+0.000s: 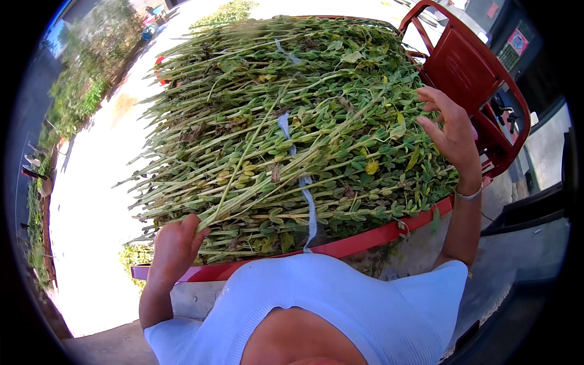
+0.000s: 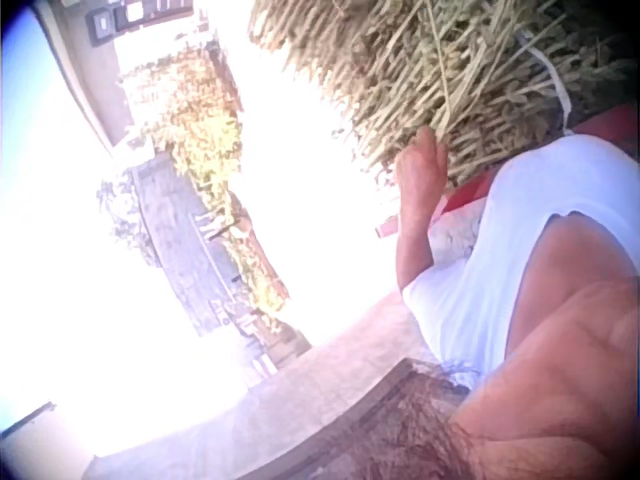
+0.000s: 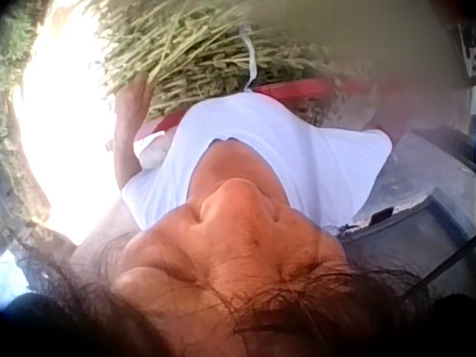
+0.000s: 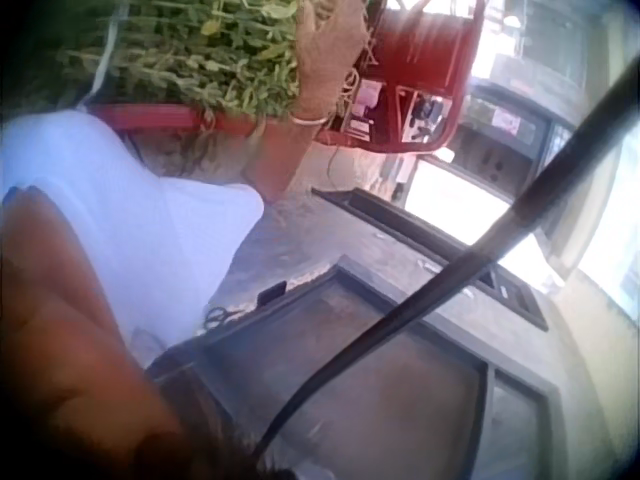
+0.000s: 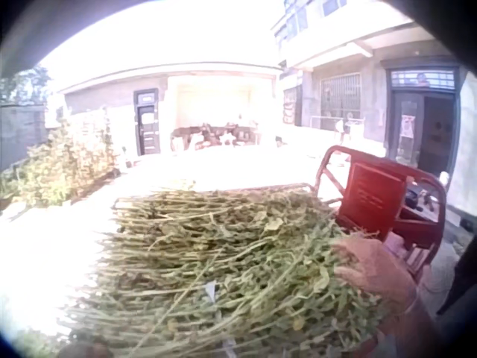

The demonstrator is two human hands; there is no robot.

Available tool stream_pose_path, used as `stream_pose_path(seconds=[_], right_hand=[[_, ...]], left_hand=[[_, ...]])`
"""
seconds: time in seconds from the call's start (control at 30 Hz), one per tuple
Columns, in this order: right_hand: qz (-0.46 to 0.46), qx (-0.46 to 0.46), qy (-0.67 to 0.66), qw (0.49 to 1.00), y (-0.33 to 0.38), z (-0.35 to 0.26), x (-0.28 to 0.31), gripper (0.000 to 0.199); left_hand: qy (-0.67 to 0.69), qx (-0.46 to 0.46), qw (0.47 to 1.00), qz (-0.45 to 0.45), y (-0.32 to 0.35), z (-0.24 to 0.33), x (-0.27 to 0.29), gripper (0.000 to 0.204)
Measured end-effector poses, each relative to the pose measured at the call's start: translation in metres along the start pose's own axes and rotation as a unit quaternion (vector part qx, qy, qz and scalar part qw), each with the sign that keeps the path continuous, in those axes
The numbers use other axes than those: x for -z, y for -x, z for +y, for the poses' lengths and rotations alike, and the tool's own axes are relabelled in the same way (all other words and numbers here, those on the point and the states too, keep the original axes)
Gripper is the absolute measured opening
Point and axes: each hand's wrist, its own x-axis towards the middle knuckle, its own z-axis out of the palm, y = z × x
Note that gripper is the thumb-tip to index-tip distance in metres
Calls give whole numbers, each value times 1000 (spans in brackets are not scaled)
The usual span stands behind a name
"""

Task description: The person gathers long green plant stems from a red cart, aligns them into bundles, and secures them using blue plastic ties. The person repeatedly picks up stems, arranges them, and ties them together, then places the finished bundles on the ground.

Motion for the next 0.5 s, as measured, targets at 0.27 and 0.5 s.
stream_pose_path(seconds=[0.27,0.5], right_hand=[[-321,299,120,891,-142,-84,-217,37],[-278,227,66,931,-153,-5,-146,11]], left_hand=[[-72,13,997,36,9,0,1,26],[137,23,989,54,-6,-65,-8,49]])
